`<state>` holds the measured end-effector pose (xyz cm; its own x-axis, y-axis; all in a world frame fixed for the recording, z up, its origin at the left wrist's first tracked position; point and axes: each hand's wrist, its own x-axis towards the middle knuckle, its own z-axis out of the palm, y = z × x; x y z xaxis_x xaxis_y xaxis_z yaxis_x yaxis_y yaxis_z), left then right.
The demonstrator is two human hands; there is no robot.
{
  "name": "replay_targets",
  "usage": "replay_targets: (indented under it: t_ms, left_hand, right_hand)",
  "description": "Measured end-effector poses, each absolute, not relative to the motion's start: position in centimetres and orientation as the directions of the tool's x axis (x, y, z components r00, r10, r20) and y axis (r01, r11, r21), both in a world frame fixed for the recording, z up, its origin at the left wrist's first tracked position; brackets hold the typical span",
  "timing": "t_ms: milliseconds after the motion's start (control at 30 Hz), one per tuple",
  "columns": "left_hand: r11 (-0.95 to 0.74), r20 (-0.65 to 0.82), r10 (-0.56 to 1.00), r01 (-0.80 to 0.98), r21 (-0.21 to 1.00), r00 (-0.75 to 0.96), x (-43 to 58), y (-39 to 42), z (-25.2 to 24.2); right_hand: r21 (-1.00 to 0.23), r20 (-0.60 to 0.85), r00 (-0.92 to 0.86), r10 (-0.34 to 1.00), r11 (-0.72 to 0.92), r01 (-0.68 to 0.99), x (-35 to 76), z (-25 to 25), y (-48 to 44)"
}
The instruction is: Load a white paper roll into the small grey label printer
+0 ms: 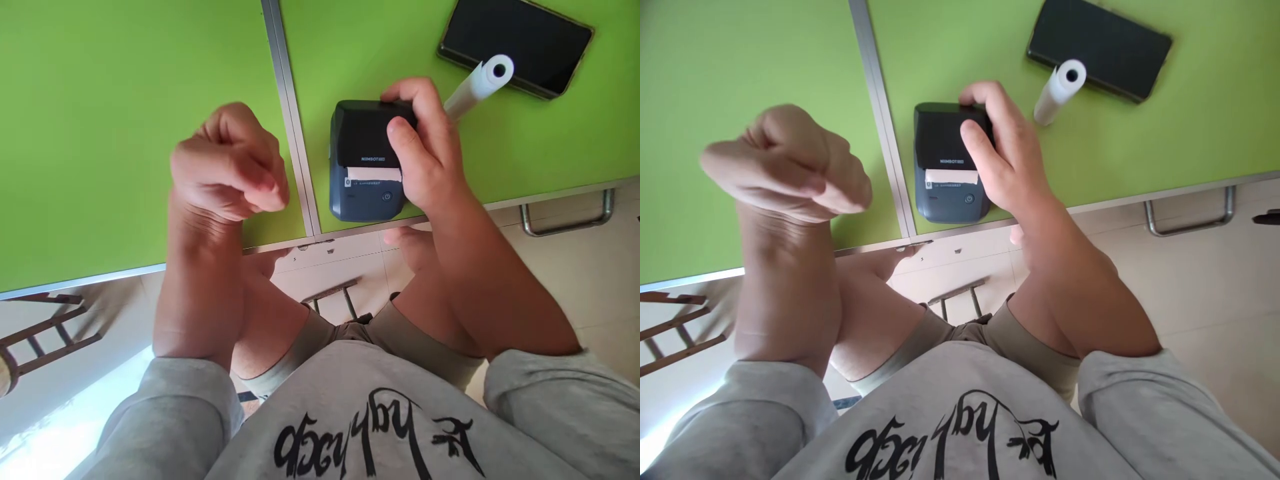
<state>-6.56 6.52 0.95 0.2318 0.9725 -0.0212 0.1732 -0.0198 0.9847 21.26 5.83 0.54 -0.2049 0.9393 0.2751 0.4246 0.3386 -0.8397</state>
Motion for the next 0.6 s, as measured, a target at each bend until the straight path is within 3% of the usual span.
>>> replay_targets:
  t_ms: [100, 233, 300, 400, 533, 600]
  left_hand:
    - [0.232, -0.256, 0.719, 0.125, 0.965, 0.646, -6.2, 6.5, 1.4]
    - [0.358, -0.347, 0.528, 0.168, 0.918, 0.775, -5.1, 6.9, 2.9]
    - [0.322, -0.384, 0.416, 0.262, 0.91, 0.824, -5.2, 7.3, 3.4]
    - [0.282, -0.415, 0.443, 0.316, 0.906, 0.795, -6.0, 7.9, 3.6]
    - [0.387, -0.568, 0.628, 0.419, 0.821, 0.532, -6.8, 8.3, 3.5]
    - [0.373, -0.576, 0.618, 0.445, 0.814, 0.535, -7.2, 8.4, 3.3]
  right_hand:
    - [-0.85, 0.257, -0.204, 0.944, 0.322, 0.416, 21.3, 0.5, 5.8]
    - [-0.837, 0.274, -0.222, 0.936, 0.346, 0.423, 21.3, 0.4, 5.9]
    - [-0.824, 0.302, -0.228, 0.926, 0.374, 0.426, 21.3, 0.5, 5.9]
    - [-0.816, 0.306, -0.229, 0.924, 0.378, 0.436, 21.2, 0.7, 5.9]
    - [-0.823, 0.282, -0.235, 0.93, 0.36, 0.439, 21.1, 1.0, 5.7]
    - [-0.829, 0.291, -0.228, 0.929, 0.364, 0.425, 21.1, 1.1, 5.7]
